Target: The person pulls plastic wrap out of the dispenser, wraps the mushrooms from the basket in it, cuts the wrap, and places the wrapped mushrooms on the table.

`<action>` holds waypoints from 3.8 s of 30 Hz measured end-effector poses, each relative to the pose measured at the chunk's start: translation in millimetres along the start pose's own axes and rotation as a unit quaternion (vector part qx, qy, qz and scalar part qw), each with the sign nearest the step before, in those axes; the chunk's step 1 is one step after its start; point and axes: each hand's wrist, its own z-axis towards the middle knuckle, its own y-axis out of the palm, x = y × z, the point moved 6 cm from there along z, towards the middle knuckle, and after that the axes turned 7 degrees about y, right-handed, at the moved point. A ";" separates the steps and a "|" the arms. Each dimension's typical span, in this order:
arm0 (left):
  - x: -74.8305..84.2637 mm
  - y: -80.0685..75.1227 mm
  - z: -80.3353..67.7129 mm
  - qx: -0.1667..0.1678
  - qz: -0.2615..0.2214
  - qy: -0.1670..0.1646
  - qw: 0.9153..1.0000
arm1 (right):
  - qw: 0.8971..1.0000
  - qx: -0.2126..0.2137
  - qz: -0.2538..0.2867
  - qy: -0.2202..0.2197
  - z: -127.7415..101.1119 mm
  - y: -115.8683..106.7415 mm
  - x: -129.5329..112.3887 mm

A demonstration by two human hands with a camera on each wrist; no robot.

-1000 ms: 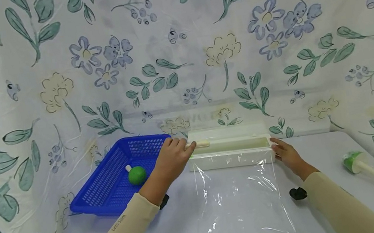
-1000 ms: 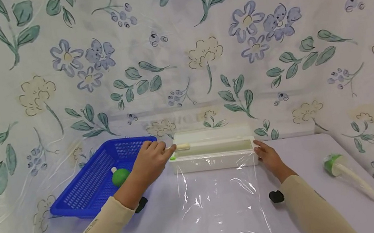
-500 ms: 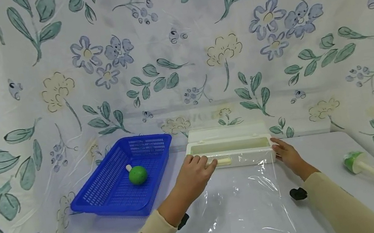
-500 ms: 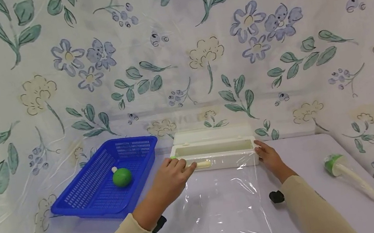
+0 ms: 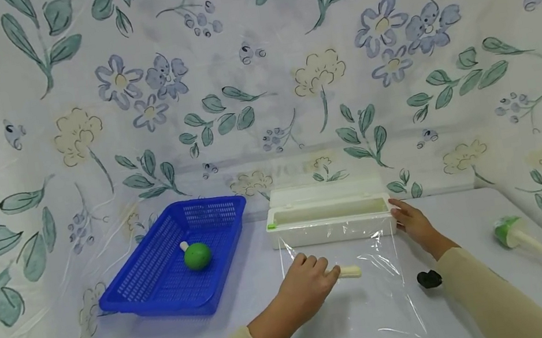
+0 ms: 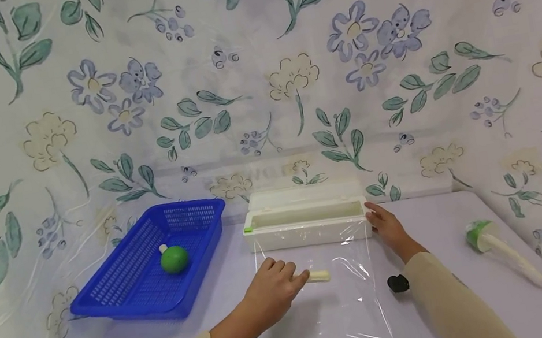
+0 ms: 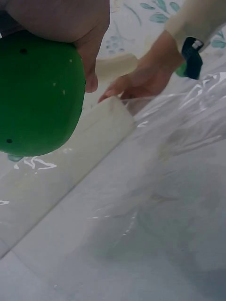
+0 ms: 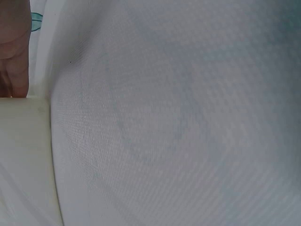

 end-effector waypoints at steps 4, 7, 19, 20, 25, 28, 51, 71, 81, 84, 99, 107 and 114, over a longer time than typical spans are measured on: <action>15.6 -2.6 1.6 -0.004 -0.014 0.015 1.000 | 1.000 0.001 -0.004 0.008 -0.1 1.7 0.0; 24.8 -2.1 4.5 -0.005 -0.017 0.026 1.000 | 1.000 0.003 -0.006 0.008 -0.4 1.4 -1.5; 44.0 5.2 10.2 -0.029 -0.014 0.034 0.999 | 1.000 0.007 -0.011 0.006 0.7 0.3 -0.1; 45.3 5.7 10.8 -0.029 -0.016 0.034 0.999 | 1.000 0.008 -0.014 0.007 0.6 0.3 -0.3; 55.3 7.8 14.9 -0.034 -0.030 0.043 0.998 | 1.000 0.011 -0.018 0.014 0.0 0.0 -0.1; 61.1 8.0 16.5 -0.038 -0.032 0.052 0.997 | 1.000 0.011 -0.016 0.012 -0.7 0.0 -0.3; 47.7 -8.6 5.8 0.064 -0.104 0.029 0.992 | 1.000 -0.009 -0.004 0.014 0.7 -1.5 -1.2; 30.3 -36.8 -102.4 0.114 -0.238 0.099 0.959 | 0.891 -0.037 -0.329 -0.310 -165.3 41.5 -43.1; 55.0 -40.5 -78.7 0.039 -0.277 0.099 0.955 | 0.802 -0.131 -0.366 -0.454 -206.4 95.6 -37.7; 63.4 -33.5 -70.0 0.004 -0.291 0.088 0.953 | 0.794 -0.139 -0.370 -0.461 -203.0 100.6 -35.6; 20.1 -26.5 -57.6 0.049 -0.316 0.012 0.947 | 0.808 -0.088 -0.376 -0.445 -186.3 108.8 -60.7; -9.8 12.6 -52.3 -0.010 -0.340 -0.043 0.939 | 0.816 -0.070 -0.413 -0.398 -138.9 127.4 -59.9; -9.9 31.3 -51.4 -0.046 -0.343 -0.055 0.937 | 0.822 -0.110 -0.435 -0.351 -120.1 137.4 -46.4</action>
